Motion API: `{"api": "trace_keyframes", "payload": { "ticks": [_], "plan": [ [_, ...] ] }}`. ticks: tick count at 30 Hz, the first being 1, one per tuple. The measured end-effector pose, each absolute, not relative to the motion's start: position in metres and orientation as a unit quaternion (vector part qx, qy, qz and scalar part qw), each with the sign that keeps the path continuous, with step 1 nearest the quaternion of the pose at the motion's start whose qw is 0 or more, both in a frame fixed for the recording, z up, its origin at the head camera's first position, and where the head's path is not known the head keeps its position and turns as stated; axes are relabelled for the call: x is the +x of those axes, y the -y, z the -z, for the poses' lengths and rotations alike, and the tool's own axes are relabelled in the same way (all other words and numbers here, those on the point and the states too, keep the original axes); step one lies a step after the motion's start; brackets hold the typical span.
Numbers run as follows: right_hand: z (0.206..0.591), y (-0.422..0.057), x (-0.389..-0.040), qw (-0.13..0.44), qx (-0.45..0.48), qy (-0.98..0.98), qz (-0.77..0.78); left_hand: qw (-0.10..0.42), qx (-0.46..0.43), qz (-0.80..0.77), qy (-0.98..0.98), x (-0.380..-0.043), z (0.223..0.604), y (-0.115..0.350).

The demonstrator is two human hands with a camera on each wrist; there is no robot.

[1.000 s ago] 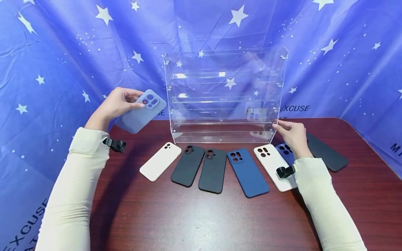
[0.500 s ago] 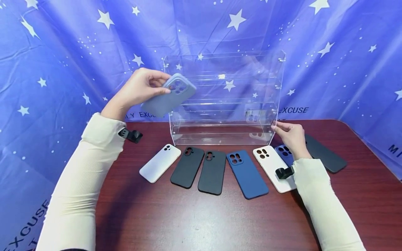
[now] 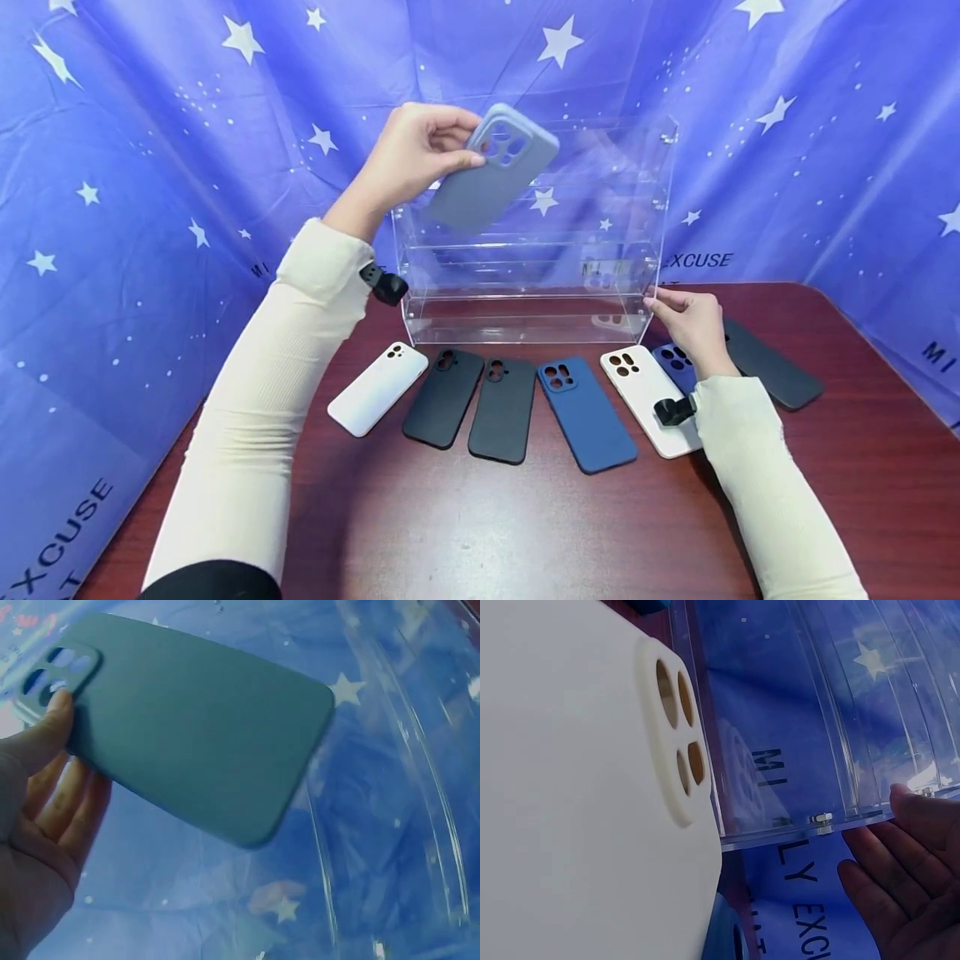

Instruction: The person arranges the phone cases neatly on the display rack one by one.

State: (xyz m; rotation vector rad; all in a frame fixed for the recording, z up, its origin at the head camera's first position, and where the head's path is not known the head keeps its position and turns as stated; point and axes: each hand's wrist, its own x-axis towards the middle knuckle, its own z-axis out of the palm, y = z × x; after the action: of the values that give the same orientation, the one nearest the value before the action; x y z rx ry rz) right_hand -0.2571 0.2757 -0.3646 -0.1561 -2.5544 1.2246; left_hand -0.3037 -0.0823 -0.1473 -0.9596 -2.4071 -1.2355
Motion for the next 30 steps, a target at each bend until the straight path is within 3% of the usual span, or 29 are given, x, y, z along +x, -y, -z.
{"api": "trace_keyframes", "payload": {
  "ticks": [15,22,30],
  "plan": [
    [0.364,-0.277,-0.256,0.153,-0.048,0.897,-0.411,0.156,-0.338,0.586,0.719,-0.341,0.138,0.027],
    [0.364,-0.275,-0.257,0.165,-0.051,0.897,-0.408,0.155,-0.277,0.689,0.652,-0.341,0.126,0.009],
    [0.364,-0.276,-0.257,0.177,-0.037,0.9,-0.397,0.165,-0.272,0.723,0.613,-0.342,0.115,-0.009]
  ]
}}
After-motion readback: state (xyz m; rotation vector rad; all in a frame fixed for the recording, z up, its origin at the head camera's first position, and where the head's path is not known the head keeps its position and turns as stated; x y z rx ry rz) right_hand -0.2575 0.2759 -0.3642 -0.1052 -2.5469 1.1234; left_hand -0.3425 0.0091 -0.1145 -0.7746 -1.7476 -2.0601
